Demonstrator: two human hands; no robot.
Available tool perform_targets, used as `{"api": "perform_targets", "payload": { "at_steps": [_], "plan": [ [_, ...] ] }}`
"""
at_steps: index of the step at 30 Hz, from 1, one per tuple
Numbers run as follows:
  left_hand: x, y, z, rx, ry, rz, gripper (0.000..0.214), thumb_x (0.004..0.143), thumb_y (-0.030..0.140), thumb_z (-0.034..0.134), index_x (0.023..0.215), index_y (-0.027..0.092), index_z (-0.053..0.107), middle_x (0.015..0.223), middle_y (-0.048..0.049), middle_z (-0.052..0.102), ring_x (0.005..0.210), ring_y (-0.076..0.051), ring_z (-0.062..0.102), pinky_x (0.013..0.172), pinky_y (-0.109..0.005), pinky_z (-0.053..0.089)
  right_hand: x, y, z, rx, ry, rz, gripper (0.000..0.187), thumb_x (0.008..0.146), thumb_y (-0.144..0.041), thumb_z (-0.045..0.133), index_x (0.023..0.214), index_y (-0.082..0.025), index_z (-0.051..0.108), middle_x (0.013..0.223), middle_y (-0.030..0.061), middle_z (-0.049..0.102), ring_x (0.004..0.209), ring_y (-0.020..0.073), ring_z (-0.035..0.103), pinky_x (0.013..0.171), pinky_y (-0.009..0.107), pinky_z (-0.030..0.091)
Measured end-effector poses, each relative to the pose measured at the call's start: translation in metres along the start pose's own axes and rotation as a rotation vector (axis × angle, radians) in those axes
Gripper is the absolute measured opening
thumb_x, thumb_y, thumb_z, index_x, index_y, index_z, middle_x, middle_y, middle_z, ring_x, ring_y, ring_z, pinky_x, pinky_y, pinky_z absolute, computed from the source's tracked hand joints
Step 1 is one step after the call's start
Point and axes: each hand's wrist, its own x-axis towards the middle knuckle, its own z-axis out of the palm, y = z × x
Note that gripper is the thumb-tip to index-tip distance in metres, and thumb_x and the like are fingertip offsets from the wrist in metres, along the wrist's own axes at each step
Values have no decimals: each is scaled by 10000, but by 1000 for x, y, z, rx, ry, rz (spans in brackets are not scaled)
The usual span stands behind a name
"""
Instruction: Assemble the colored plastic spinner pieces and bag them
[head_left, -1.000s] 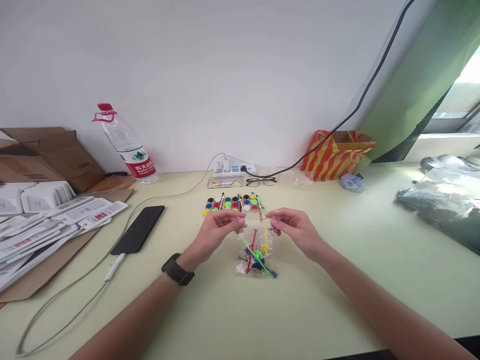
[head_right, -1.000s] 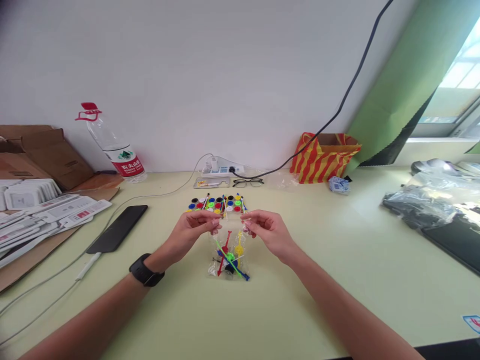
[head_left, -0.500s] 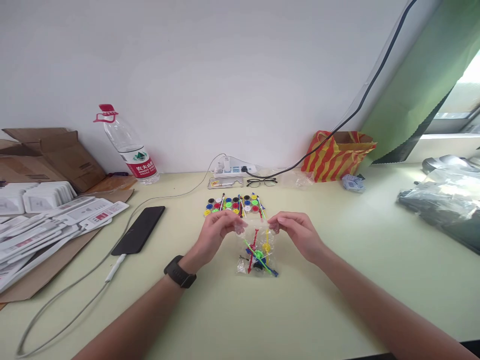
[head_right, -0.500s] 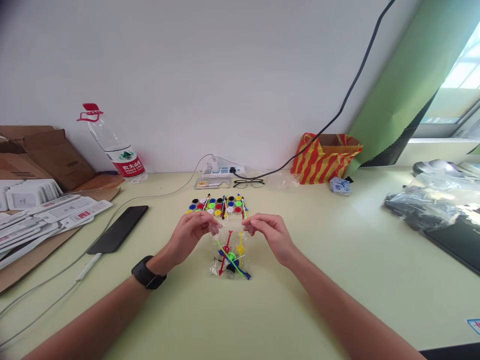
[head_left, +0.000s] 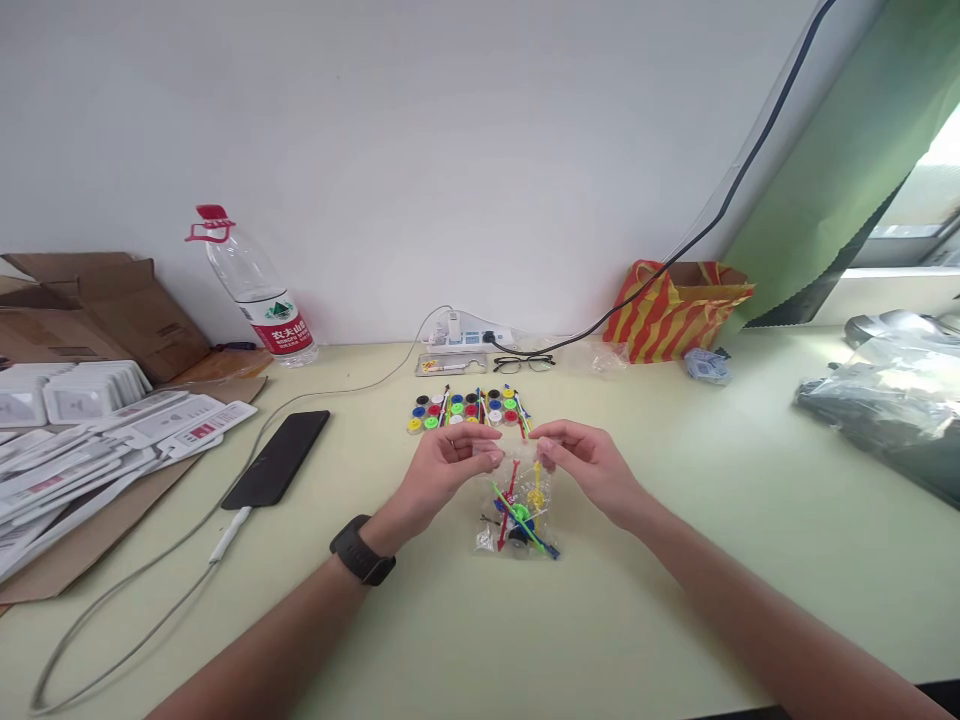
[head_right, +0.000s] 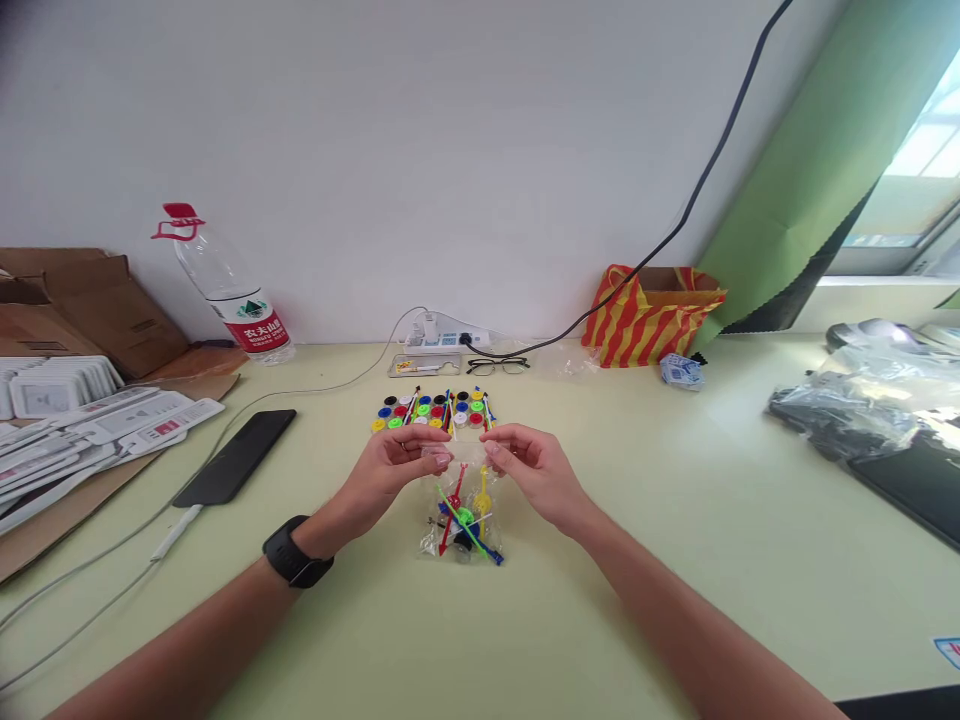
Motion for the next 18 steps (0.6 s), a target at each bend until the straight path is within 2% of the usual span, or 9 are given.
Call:
{"api": "perform_targets", "payload": {
  "at_steps": [4, 8, 11, 14, 18],
  "plan": [
    [-1, 3, 3, 66, -22, -2, 307, 842, 379, 832, 1062, 171, 776, 877, -71, 770, 829, -189, 707, 771, -289, 563, 0, 1, 4, -23, 3, 24, 336, 858, -520, 767, 981, -208, 782, 858, 47, 720, 775, 185, 618, 733, 343, 512],
    [-1, 3, 4, 119, -58, 34, 249, 907, 413, 761, 906, 166, 792, 799, -58, 746, 749, -165, 664, 727, -273, 536, -1, 0, 6, -31, 20, 15, 336, 844, -518, 782, 997, -219, 787, 919, 58, 750, 828, 200, 650, 766, 351, 531],
    [0, 2, 3, 130, -49, 48, 245, 894, 405, 774, 857, 164, 795, 788, -62, 751, 720, -162, 653, 697, -271, 527, 0, 1, 4, -51, 8, 24, 341, 857, -541, 762, 964, -218, 786, 880, 49, 739, 807, 197, 649, 757, 346, 531],
    [2, 0, 0, 122, -21, 41, 249, 864, 408, 803, 875, 159, 803, 792, -74, 771, 702, -171, 671, 677, -279, 536, 1, 5, 2, -64, 15, 38, 374, 864, -577, 742, 921, -209, 782, 800, 39, 714, 766, 195, 648, 725, 340, 530],
    [3, -2, -3, 114, -17, 33, 259, 849, 403, 821, 915, 154, 806, 810, -85, 788, 713, -174, 695, 682, -274, 553, 2, 7, 0, -72, 39, 30, 394, 864, -592, 737, 923, -205, 777, 812, 47, 726, 767, 200, 665, 712, 336, 530]
  ]
}}
